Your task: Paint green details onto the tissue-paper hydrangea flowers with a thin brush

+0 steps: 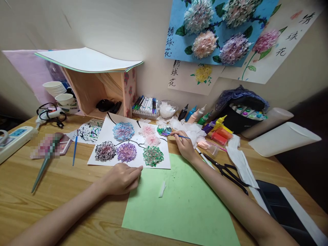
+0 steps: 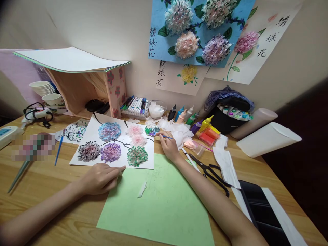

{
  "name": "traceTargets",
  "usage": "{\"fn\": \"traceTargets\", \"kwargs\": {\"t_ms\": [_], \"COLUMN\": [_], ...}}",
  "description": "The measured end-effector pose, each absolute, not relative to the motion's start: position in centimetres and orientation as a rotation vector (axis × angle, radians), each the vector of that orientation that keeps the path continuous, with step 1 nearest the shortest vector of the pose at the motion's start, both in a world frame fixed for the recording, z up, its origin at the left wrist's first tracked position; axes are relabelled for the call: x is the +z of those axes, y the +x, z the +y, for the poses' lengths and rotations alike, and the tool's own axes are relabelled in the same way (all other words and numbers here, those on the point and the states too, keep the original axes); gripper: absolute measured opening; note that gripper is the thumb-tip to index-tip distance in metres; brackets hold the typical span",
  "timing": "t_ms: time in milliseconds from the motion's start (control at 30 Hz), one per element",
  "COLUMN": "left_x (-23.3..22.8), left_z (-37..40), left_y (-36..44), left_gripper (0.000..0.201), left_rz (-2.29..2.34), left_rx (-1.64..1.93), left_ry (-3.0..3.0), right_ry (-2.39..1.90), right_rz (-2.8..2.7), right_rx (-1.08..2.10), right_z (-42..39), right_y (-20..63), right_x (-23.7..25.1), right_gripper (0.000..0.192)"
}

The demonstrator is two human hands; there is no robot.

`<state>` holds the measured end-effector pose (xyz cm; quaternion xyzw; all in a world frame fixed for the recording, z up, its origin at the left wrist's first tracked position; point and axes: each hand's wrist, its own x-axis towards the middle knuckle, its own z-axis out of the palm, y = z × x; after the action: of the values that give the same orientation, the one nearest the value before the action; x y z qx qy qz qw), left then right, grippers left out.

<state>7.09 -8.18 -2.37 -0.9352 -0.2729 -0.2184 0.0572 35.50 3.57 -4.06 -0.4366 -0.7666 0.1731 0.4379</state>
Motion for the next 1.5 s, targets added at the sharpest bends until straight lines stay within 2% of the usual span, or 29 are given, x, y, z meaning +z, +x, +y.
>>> {"fn": "traceTargets", "kwargs": {"t_ms": [933,1500], "left_x": [-2.42,-2.30], "left_z": [-8.13,-8.19], "left_y": [7.17,7.16], "left_gripper": [0.017,0.022], "left_rz": [-0.831,-0.840], "left_rx": [-0.647,-0.646], "left_ry": [-2.840,-2.838], "right_ry": [-1.008,-1.009], "right_rz": [-2.061,-2.028], "right_rx": [0.246,0.319], "right_z": [3.65,3.45], "right_y": [35.42,35.47], "right_x": [-4.32,-4.19], "right_gripper": [0.022,0.024]}}
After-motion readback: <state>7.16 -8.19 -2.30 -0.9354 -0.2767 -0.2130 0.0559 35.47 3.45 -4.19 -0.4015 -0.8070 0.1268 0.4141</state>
